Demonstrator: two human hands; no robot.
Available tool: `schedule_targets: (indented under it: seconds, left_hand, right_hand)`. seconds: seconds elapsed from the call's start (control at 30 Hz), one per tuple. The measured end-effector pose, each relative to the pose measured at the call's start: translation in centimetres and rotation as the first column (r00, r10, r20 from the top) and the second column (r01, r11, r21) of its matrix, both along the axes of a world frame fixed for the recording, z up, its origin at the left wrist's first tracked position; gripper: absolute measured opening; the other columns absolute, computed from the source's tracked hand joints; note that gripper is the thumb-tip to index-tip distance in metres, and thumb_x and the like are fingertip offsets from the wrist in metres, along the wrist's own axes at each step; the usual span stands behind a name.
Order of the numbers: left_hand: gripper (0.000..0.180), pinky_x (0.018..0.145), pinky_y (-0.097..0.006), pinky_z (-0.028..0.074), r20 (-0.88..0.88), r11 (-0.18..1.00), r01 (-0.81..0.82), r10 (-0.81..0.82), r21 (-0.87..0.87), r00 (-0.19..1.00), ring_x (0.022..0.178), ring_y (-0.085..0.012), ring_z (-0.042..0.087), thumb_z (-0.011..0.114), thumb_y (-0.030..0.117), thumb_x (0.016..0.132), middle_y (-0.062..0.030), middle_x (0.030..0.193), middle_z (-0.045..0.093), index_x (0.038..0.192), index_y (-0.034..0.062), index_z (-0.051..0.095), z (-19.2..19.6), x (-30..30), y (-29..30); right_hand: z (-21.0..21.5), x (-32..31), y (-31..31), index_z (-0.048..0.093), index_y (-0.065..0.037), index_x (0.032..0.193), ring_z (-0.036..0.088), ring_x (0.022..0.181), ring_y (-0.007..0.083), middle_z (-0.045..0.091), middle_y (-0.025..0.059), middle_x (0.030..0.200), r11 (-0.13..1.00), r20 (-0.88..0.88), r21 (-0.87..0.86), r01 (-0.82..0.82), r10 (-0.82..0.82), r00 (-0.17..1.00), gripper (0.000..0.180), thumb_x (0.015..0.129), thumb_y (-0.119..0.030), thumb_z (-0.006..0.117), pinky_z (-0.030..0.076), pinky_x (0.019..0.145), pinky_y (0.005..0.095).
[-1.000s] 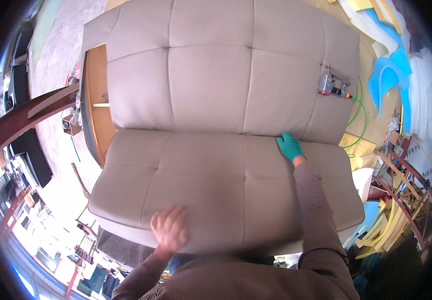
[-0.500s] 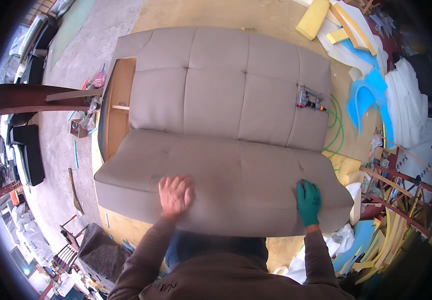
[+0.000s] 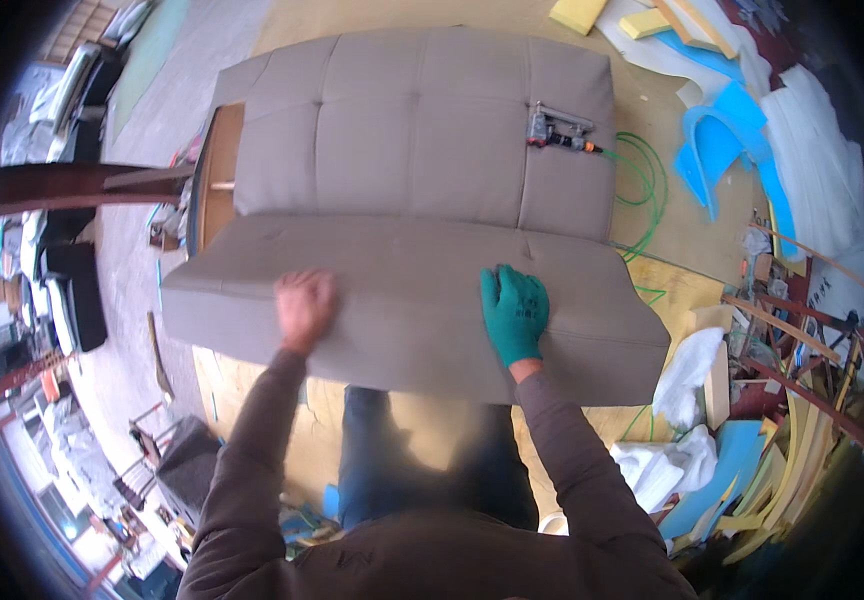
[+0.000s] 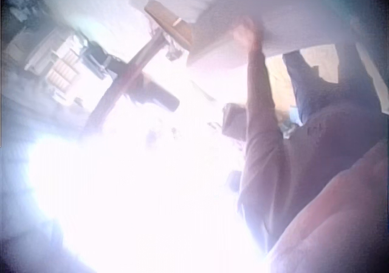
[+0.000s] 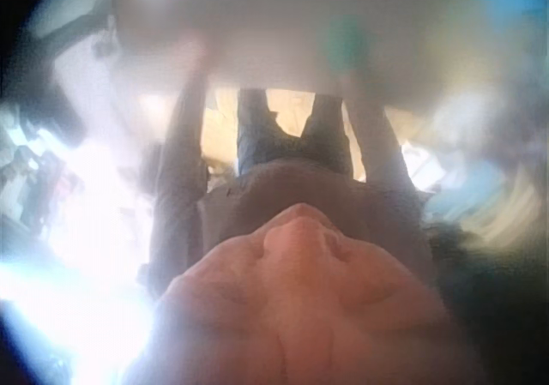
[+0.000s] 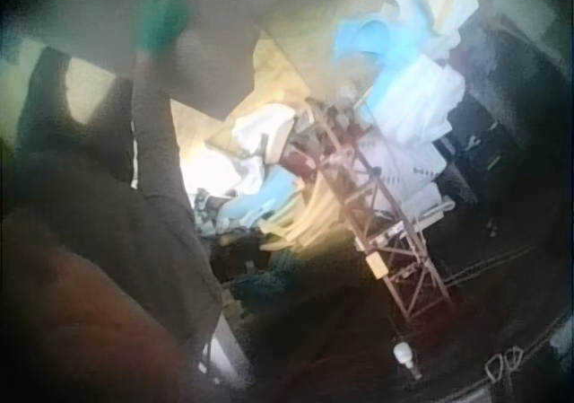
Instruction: The person smooths and adjusts the beige upholstery on a chair back, then flips the chair to work on the underside. They use a screwdriver to remove staples from the wooden frame and later use a pneumatic staple gun to secure the fabric to the frame.
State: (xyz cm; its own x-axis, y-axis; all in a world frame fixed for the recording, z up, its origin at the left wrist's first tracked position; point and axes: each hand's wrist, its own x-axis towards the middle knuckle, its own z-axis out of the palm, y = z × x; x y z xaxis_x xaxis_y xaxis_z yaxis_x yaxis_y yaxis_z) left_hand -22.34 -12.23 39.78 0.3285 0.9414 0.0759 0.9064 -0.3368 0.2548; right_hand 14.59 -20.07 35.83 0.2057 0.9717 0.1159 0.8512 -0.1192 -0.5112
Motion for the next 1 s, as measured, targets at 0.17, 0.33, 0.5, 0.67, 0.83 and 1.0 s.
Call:
schedule_targets:
  seconds: [0.17,0.33,0.5,0.67,0.83,1.0]
  left_hand:
    - [0.016,0.099,-0.046,0.045,0.003,1.0,0.0,0.0,0.015,1.0,0.1,-0.0286,0.066,0.062,0.02,0.097,-0.0055,0.1,0.075,0.092,0.014,0.076,-1.3,16.6,-6.2]
    - [0.015,0.098,-0.046,0.045,0.197,0.994,-0.086,0.071,0.069,0.978,0.097,-0.0296,0.066,0.063,0.022,0.096,-0.0036,0.1,0.075,0.092,0.0135,0.075,-0.7,21.1,-7.2]
    - [0.019,0.097,-0.045,0.045,0.175,0.996,-0.023,0.007,0.088,0.985,0.095,-0.028,0.066,0.06,0.021,0.1,-0.0034,0.098,0.074,0.094,0.0119,0.076,-0.1,20.7,-7.7]
    - [0.022,0.097,-0.043,0.045,0.229,0.986,-0.068,0.031,0.155,0.973,0.092,-0.0277,0.065,0.058,0.019,0.101,-0.0036,0.097,0.075,0.093,0.0103,0.076,0.7,21.7,-7.0]
    - [0.019,0.097,-0.043,0.045,0.124,0.985,-0.14,0.127,0.101,0.984,0.094,-0.0287,0.065,0.059,0.016,0.096,-0.0046,0.098,0.075,0.092,0.0094,0.076,1.5,22.7,-6.9]
    - [0.026,0.104,-0.045,0.043,-0.071,0.983,-0.179,0.182,0.044,0.981,0.103,-0.0315,0.066,0.053,0.019,0.098,-0.0087,0.107,0.076,0.096,0.0061,0.075,2.2,23.7,-6.6]
  right_hand:
    - [0.2,0.3,0.3,0.075,-0.004,0.102,0.071,0.081,0.0327,0.075,0.0152,0.091,0.993,-0.054,-0.103,-0.065,0.059,0.997,0.027,0.106,-0.028,0.065,0.054,0.08,0.0452]
    - [1.6,5.8,-0.8,0.074,-0.008,0.119,0.071,0.101,0.0285,0.075,0.014,0.111,0.969,-0.64,-0.158,-0.189,0.045,0.767,0.023,0.106,-0.023,0.063,0.056,0.089,0.0452]
    - [3.3,22.9,-2.1,0.07,-0.003,0.132,0.071,0.106,0.0195,0.074,0.0131,0.122,0.965,-0.85,-0.26,-0.024,-0.217,0.48,0.035,0.106,-0.025,0.064,0.056,0.097,0.0373]
    - [-3.9,41.4,1.0,0.072,-0.003,0.124,0.072,0.106,0.0165,0.075,0.0085,0.118,0.907,-0.536,-0.413,0.085,-0.317,0.783,0.035,0.106,-0.032,0.067,0.054,0.095,0.0332]
    - [-19.9,52.4,7.0,0.068,-0.003,0.128,0.072,0.111,0.0314,0.075,0.0175,0.122,0.886,-0.289,-0.454,0.094,-0.246,0.925,0.05,0.1,-0.044,0.071,0.054,0.095,0.0431]
    - [-32.9,54.7,14.6,0.053,-0.003,0.147,0.069,0.12,0.0463,0.072,0.0253,0.131,0.946,0.002,-0.291,0.141,-0.147,0.989,0.076,0.094,-0.054,0.074,0.054,0.098,0.0525]
